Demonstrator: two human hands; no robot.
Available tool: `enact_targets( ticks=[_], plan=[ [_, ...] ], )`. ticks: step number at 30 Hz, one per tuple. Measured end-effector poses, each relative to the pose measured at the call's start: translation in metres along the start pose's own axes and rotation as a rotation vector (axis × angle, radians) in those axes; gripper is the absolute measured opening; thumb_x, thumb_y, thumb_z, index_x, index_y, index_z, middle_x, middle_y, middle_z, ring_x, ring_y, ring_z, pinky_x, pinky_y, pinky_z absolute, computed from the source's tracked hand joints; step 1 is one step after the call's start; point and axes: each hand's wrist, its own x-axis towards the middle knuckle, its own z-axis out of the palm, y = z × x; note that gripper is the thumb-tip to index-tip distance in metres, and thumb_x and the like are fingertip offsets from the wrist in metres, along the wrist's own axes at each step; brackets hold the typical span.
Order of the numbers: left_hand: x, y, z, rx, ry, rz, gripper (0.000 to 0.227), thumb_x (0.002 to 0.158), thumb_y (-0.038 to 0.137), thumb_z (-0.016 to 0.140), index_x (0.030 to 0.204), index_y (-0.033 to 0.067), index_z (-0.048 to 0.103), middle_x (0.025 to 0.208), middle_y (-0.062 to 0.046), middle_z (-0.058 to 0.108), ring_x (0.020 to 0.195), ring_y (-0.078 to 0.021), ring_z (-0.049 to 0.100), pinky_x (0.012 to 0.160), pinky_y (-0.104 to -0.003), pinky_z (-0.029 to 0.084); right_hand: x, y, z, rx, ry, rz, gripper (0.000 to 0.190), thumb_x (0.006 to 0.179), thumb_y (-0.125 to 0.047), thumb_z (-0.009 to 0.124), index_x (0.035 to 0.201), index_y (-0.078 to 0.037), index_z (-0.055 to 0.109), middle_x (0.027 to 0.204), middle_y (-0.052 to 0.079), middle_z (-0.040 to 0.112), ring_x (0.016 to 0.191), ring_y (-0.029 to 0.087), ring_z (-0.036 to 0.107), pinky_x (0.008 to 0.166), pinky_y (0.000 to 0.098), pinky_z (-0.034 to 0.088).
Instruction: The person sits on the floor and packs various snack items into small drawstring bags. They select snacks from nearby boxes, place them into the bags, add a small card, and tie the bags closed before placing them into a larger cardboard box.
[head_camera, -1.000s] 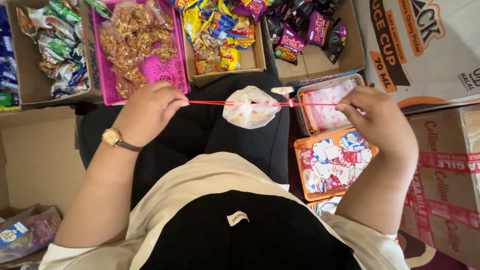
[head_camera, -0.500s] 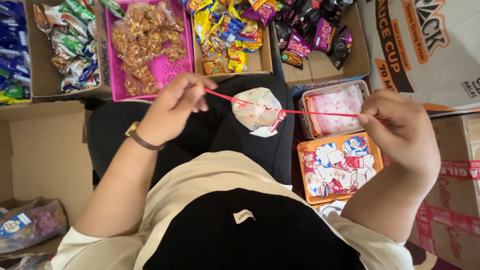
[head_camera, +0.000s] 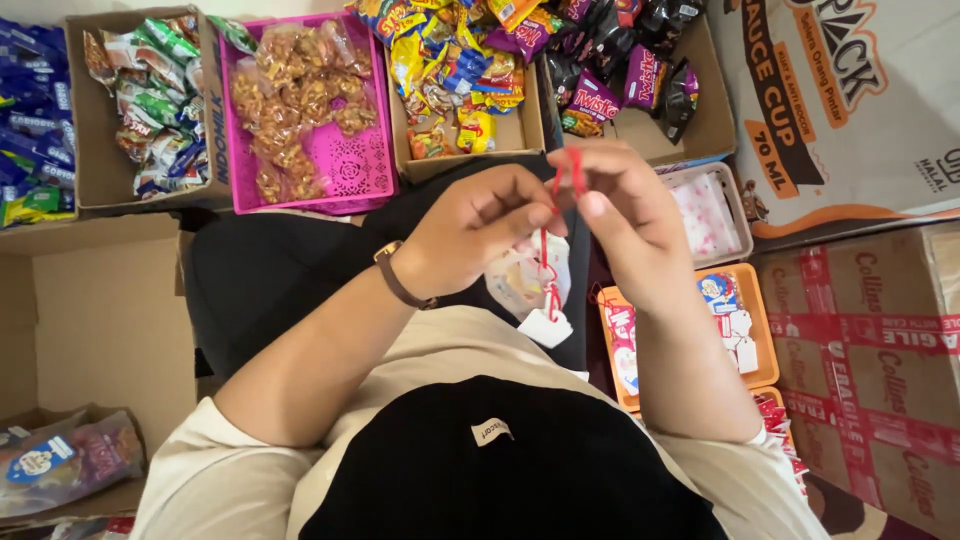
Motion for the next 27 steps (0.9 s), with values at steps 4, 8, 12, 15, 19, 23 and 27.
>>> enact_targets(
  ticks=[4,8,12,15,19,23,27],
  plan=[
    [-0.004,-0.021,0.000,-0.006,0.154,0.007,0.017,0.099,0.018,0.070,0.108,0.0029,0.069,0.071,-0.002,0.064,0.065,-0.0023,0.058,0.061,-0.017,0.051,-0.031,0.062,0.022,0.494,0.177,0.162,0.048,0.101,-0.023,0.060,0.139,0.001,0.045,0.130,0.018,0.056,0.110,0.022,0.068,0.086,0.0315,0.061],
    [-0.006,-0.025,0.009,-0.009,0.222,0.027,0.018,0.096,0.017,0.073,0.106,0.0025,0.072,0.075,-0.008,0.070,0.069,-0.0073,0.067,0.063,-0.020,0.057,-0.045,0.078,0.039,0.225,0.191,0.127,0.025,0.093,0.002,0.068,0.116,0.009,0.059,0.111,0.017,0.059,0.098,0.020,0.065,0.076,0.0288,0.059],
    [-0.006,-0.012,0.015,-0.018,0.309,0.071,0.018,0.096,0.022,0.074,0.104,0.0062,0.073,0.074,-0.005,0.068,0.073,-0.0045,0.062,0.070,-0.021,0.055,-0.039,0.073,0.037,-0.063,0.248,-0.082,0.008,0.096,0.003,0.071,0.102,0.008,0.068,0.110,0.018,0.057,0.105,0.025,0.056,0.095,0.0382,0.049],
    [-0.015,0.017,0.026,0.010,0.371,0.087,0.020,0.097,0.023,0.073,0.107,0.0059,0.072,0.083,-0.005,0.071,0.080,-0.0054,0.064,0.074,-0.022,0.056,-0.036,0.078,0.033,0.040,0.283,-0.066,0.009,0.097,0.004,0.070,0.106,0.005,0.070,0.103,0.015,0.061,0.103,0.023,0.061,0.094,0.0340,0.048],
    [-0.013,0.011,0.006,0.241,0.315,0.316,0.016,0.099,0.025,0.073,0.105,0.0101,0.074,0.139,-0.011,0.060,0.128,-0.0179,0.050,0.116,-0.035,0.036,-0.036,0.084,0.035,0.243,0.321,-0.010,0.009,0.098,0.005,0.066,0.107,0.007,0.067,0.099,0.017,0.066,0.090,0.019,0.067,0.082,0.0304,0.053],
    [-0.013,0.012,0.007,0.263,0.266,0.281,0.018,0.102,0.030,0.071,0.106,0.0127,0.074,0.157,-0.010,0.044,0.138,-0.0196,0.040,0.122,-0.040,0.027,-0.032,0.064,0.033,0.197,0.175,0.142,0.006,0.095,0.004,0.071,0.100,0.003,0.073,0.085,0.010,0.068,0.077,0.011,0.064,0.072,0.0262,0.053],
    [-0.013,-0.003,0.006,0.131,0.275,0.120,0.020,0.099,0.025,0.071,0.106,0.0066,0.072,0.133,-0.013,0.061,0.095,-0.0119,0.062,0.093,-0.035,0.056,-0.025,0.048,0.027,0.086,-0.162,0.084,0.006,0.092,0.001,0.072,0.096,0.001,0.076,0.090,0.016,0.070,0.081,0.020,0.065,0.077,0.0400,0.055]
  ],
)
